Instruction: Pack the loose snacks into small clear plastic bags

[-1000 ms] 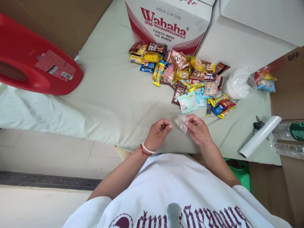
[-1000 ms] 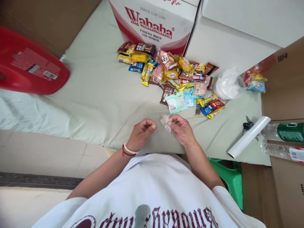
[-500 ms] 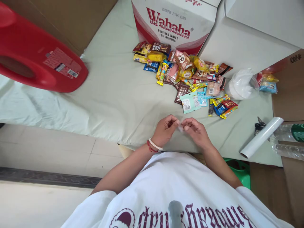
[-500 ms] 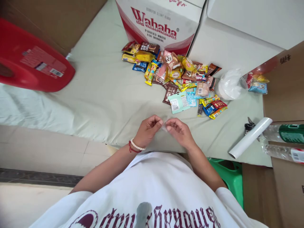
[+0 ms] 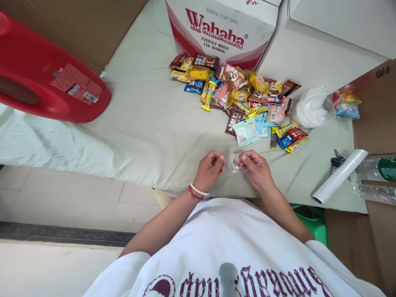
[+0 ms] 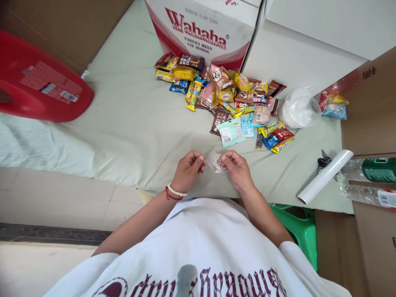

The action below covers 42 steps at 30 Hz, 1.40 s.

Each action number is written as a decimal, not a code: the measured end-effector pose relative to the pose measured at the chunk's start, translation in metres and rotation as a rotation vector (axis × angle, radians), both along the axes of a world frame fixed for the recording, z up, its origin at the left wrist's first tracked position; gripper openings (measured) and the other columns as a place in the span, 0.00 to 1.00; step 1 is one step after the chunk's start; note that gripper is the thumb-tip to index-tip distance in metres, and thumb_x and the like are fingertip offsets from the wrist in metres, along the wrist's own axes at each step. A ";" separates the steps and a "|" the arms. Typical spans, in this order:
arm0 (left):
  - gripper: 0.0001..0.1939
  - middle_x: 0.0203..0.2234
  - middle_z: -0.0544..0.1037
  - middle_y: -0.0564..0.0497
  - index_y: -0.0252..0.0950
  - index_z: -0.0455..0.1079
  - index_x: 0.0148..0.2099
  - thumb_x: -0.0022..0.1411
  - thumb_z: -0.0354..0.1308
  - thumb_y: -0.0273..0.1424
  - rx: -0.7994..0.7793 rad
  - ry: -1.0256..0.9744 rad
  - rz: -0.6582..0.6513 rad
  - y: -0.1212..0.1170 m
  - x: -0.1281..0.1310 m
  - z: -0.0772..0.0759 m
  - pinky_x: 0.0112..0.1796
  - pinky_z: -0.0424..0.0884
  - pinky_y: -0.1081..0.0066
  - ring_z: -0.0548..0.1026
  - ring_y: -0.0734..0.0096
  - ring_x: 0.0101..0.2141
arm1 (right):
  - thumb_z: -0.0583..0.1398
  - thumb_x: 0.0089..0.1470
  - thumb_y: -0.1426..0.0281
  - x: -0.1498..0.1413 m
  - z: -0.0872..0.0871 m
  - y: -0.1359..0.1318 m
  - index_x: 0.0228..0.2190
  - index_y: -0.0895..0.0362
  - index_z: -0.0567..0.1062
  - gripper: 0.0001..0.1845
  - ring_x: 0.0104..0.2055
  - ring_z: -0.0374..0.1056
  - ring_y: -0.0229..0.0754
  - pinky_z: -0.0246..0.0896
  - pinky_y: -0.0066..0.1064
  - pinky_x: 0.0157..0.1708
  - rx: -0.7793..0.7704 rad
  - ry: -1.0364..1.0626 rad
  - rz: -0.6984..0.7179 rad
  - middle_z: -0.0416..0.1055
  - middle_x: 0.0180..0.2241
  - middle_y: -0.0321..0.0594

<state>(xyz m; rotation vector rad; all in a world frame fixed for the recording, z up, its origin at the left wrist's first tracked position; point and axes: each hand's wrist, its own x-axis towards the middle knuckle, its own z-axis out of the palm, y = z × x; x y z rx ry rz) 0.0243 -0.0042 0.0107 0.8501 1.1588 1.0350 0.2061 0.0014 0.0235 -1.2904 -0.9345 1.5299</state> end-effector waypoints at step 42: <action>0.13 0.31 0.77 0.48 0.37 0.75 0.32 0.60 0.70 0.41 0.375 0.077 -0.168 0.005 -0.037 0.018 0.39 0.70 0.68 0.74 0.69 0.34 | 0.67 0.57 0.58 -0.013 0.019 0.039 0.36 0.51 0.82 0.10 0.24 0.56 0.31 0.58 0.30 0.26 0.477 -0.370 0.338 0.72 0.43 0.39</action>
